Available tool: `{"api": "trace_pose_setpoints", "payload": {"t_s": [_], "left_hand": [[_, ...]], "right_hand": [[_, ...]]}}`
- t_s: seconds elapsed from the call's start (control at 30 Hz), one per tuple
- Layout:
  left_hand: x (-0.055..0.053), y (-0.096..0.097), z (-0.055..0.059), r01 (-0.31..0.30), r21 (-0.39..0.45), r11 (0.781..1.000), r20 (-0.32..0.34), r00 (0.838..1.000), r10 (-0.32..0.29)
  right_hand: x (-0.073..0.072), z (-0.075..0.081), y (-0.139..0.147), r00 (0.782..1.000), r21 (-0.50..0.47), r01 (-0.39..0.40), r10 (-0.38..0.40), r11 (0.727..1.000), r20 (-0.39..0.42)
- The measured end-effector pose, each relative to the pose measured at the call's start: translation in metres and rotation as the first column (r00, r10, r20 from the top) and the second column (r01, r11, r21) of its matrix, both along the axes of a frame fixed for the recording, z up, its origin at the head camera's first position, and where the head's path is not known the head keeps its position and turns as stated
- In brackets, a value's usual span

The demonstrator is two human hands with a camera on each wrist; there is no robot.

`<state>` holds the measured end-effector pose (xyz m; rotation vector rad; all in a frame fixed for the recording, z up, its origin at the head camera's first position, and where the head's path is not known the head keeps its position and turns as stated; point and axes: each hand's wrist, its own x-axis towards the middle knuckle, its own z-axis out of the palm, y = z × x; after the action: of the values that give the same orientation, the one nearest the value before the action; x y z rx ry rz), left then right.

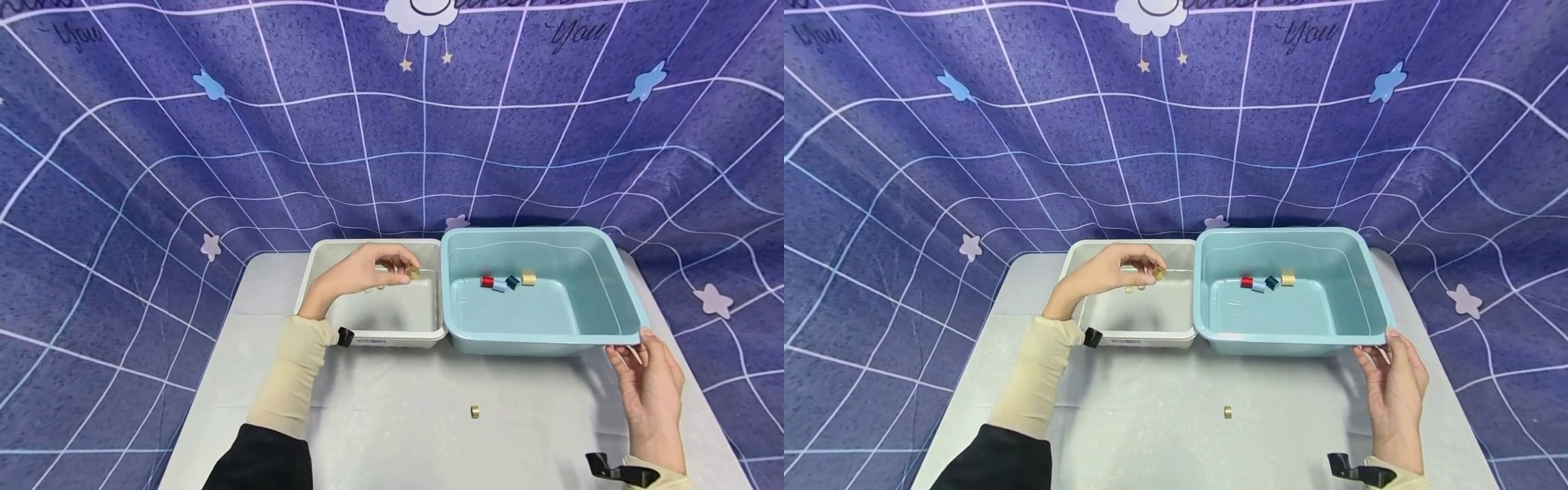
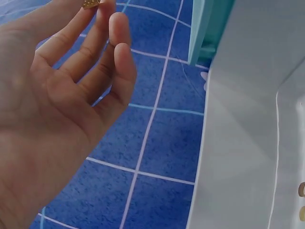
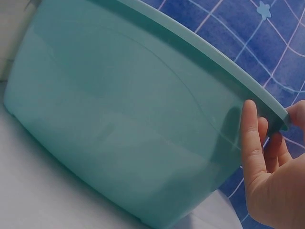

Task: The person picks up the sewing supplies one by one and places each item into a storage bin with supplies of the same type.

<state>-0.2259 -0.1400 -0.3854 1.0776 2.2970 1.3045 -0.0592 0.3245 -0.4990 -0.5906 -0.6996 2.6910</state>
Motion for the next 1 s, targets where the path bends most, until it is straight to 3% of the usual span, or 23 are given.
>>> {"api": "trace_pose_setpoints", "payload": {"t_s": [0.47, 0.77, 1.0], "left_hand": [[-0.04, -0.009, -0.02, 0.006, -0.001, 1.0, 0.036, 0.999, -0.006], [-0.064, -0.007, -0.037, 0.045, -0.055, 0.997, 0.058, 0.997, -0.042], [-0.077, -0.007, -0.051, 0.055, -0.161, 0.985, 0.096, 0.995, -0.04]], "right_hand": [[0.001, -0.001, 0.0, 1.0, 0.0, -0.006, 0.006, 1.0, -0.001], [0.001, -0.001, 0.0, 1.0, 0.005, -0.006, 0.006, 1.0, 0.009], [0.0, -0.001, -0.001, 1.0, 0.011, 0.003, -0.003, 1.0, 0.029]]}}
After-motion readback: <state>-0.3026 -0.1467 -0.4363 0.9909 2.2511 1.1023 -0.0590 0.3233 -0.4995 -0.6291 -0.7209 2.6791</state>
